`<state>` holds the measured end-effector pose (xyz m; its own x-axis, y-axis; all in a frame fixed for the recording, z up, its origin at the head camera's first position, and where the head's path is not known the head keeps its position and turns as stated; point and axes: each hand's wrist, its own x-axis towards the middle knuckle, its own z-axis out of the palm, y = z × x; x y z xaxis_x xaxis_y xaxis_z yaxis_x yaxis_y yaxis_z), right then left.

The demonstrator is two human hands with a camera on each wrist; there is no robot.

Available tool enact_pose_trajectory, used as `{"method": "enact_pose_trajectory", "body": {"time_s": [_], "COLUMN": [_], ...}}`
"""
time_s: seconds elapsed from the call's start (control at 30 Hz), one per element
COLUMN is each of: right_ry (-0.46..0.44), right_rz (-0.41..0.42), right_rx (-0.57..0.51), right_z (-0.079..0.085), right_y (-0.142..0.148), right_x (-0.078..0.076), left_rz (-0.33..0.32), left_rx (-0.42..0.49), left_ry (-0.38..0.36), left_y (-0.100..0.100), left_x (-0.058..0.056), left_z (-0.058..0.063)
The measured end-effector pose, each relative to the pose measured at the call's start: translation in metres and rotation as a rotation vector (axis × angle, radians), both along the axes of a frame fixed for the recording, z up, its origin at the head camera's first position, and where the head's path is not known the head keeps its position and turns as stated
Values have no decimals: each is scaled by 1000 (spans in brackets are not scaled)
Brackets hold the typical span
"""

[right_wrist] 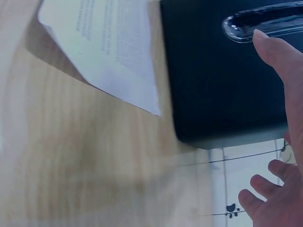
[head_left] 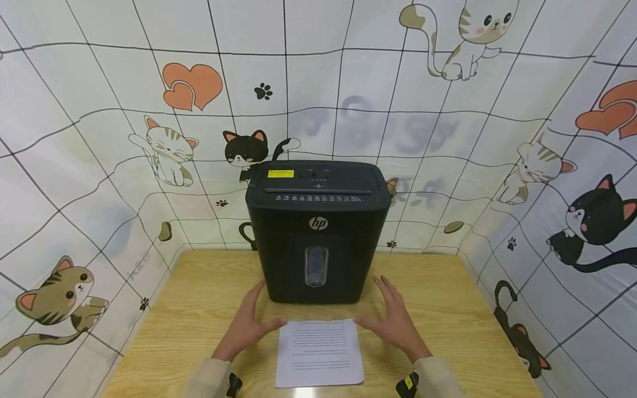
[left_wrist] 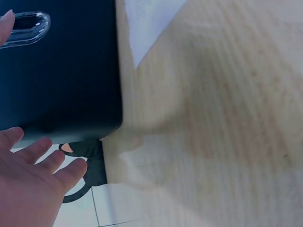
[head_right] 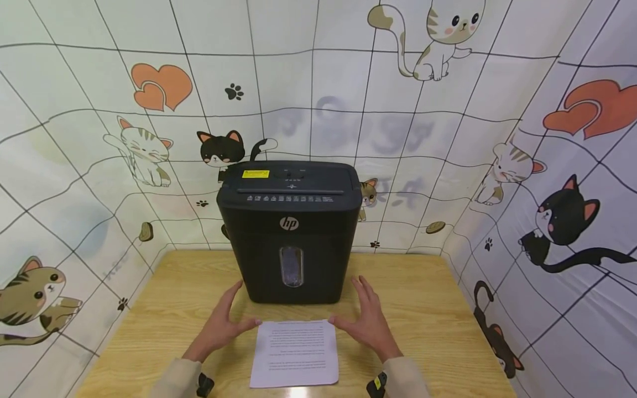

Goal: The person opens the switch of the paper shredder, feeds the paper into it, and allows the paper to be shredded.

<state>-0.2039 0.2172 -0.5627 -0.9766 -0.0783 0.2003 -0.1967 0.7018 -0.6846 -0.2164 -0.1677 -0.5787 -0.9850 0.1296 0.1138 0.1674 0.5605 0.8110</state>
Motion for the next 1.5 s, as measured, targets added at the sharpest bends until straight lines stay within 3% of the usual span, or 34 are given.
{"method": "enact_pose_trajectory", "body": {"time_s": [0.17,0.37,0.53,0.7,0.87,1.03,1.27,1.5], "right_ry": [-60,-49,-86,-99,-57,-79,-125,-142], "right_rz": [26,71,82,94,133,153,154,151], "right_rx": [22,11,5,37,96,180,254,281], "right_z": [-16,-31,-37,-44,-50,-55,-50,-45], "right_y": [-10,-24,-32,-37,-42,-45,-48,-51], "right_x": [3,4,6,9,11,11,13,13], "left_rz": [-22,-62,-100,-138,-151,-171,-205,-167], "left_rx": [-52,-70,-96,-202,-327,-447,-474,-481], "left_ry": [-25,-43,2,53,85,94,67,18], "left_y": [5,14,21,27,33,37,43,50], "left_x": [4,6,9,12,15,15,15,14], "left_z": [-11,-24,-31,-37,-37,-35,-31,-23]}}
